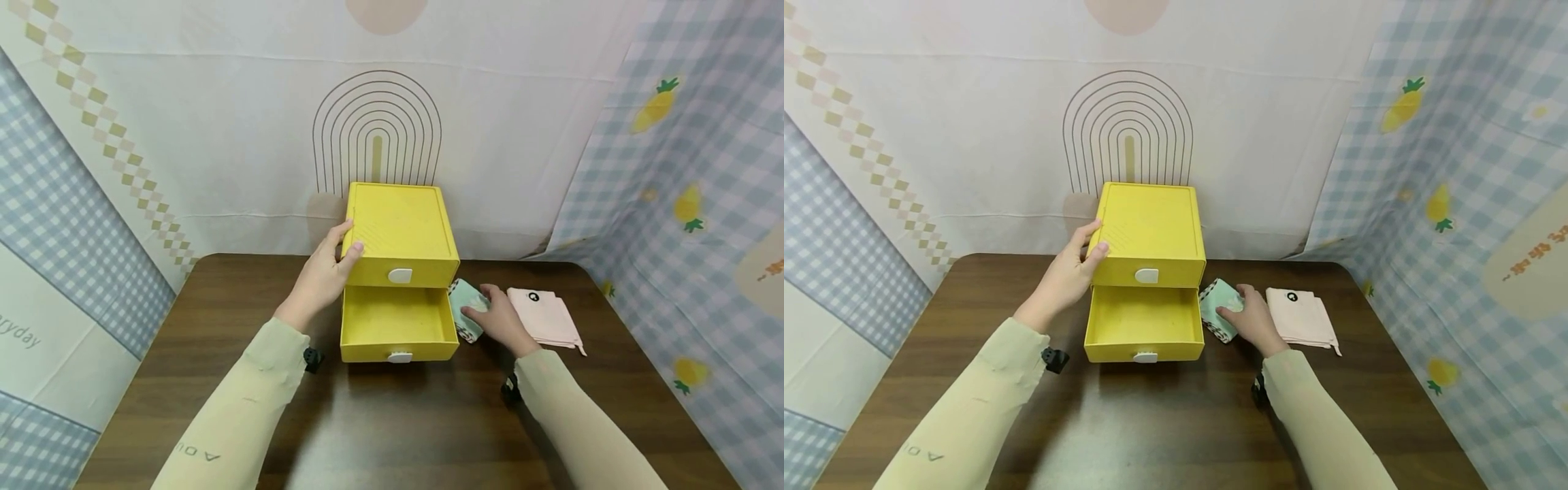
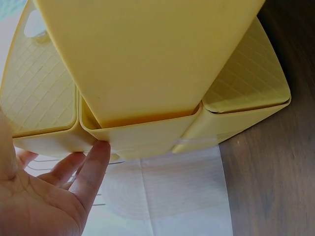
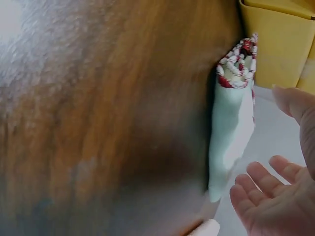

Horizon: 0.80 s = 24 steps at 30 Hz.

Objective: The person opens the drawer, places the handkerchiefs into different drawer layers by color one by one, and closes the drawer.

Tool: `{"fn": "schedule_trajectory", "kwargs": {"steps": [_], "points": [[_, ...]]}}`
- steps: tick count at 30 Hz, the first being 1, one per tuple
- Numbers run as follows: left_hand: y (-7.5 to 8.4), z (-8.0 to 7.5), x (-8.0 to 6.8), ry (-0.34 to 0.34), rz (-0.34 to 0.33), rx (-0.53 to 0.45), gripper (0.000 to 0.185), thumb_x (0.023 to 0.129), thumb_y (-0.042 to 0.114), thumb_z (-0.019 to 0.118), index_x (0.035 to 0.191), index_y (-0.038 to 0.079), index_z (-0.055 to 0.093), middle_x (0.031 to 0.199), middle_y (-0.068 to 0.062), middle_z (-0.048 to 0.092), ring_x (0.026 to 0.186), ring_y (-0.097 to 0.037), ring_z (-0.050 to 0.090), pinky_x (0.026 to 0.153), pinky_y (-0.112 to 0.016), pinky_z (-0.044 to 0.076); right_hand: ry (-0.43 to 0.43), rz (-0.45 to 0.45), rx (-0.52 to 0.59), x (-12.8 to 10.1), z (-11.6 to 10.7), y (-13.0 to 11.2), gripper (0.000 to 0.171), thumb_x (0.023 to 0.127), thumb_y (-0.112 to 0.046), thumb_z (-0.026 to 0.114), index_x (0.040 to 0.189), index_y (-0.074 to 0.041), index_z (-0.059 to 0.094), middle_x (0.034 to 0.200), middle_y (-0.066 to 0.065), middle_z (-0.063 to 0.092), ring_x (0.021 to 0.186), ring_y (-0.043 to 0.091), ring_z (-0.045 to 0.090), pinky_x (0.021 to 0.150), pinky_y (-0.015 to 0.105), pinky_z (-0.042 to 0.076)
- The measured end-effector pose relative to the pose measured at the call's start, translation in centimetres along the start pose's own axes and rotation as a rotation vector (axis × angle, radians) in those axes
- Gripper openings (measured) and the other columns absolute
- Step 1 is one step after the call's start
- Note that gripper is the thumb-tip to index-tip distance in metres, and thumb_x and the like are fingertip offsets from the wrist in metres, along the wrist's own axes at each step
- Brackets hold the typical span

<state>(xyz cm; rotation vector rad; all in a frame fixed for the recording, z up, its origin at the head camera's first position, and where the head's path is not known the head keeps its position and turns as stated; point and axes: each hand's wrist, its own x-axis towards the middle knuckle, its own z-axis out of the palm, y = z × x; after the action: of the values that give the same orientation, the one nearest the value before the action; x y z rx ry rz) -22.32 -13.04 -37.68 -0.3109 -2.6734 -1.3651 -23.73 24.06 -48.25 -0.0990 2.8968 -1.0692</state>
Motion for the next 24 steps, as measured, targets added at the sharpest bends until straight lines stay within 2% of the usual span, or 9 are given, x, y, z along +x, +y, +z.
{"fn": "schedule_trajectory", "kwargs": {"steps": [4, 8, 14, 24], "points": [[-0.1, 0.1, 0.0, 0.004, -0.003, -0.010, 0.067, 0.093, 0.067, 0.038, 0.152, 0.039, 0.023, 0.156, 0.008, 0.026, 0.126, -0.026, 0.046, 0.099, -0.050, 0.041, -0.058, 0.027, -0.043, 0.0, 0.4, 0.3, 0.083, 0.089, -0.037, 0.070, 0.147, 0.004, 0.027, 0.144, 0.026, 0.037, 0.131, 0.041, 0.037, 0.103, 0.055, 0.034], [-0.2, 0.1, 0.1, 0.009, 0.002, -0.011, 0.067, 0.093, 0.067, 0.038, 0.152, 0.038, 0.024, 0.156, 0.009, 0.026, 0.123, -0.026, 0.049, 0.097, -0.049, 0.042, -0.073, 0.026, -0.080, -0.2, 0.7, 0.3, 0.082, 0.089, -0.035, 0.069, 0.147, 0.004, 0.027, 0.144, 0.027, 0.037, 0.131, 0.041, 0.037, 0.103, 0.056, 0.033], [-0.3, 0.2, 0.2, 0.011, 0.004, -0.007, 0.068, 0.093, 0.068, 0.038, 0.152, 0.038, 0.023, 0.156, 0.009, 0.026, 0.125, -0.026, 0.047, 0.098, -0.049, 0.041, -0.070, 0.012, -0.118, -0.5, 0.7, 0.3, 0.075, 0.090, -0.033, 0.068, 0.144, 0.007, 0.034, 0.140, 0.028, 0.042, 0.128, 0.042, 0.041, 0.101, 0.055, 0.035], [-0.3, 0.1, 0.1, 0.016, 0.009, 0.002, 0.068, 0.093, 0.068, 0.037, 0.152, 0.037, 0.024, 0.156, 0.010, 0.025, 0.132, -0.026, 0.040, 0.103, -0.051, 0.036, -0.137, -0.011, -0.223, -2.3, -0.8, 0.1, 0.072, 0.088, -0.032, 0.072, 0.136, 0.012, 0.042, 0.132, 0.029, 0.049, 0.120, 0.043, 0.048, 0.095, 0.055, 0.041]]}}
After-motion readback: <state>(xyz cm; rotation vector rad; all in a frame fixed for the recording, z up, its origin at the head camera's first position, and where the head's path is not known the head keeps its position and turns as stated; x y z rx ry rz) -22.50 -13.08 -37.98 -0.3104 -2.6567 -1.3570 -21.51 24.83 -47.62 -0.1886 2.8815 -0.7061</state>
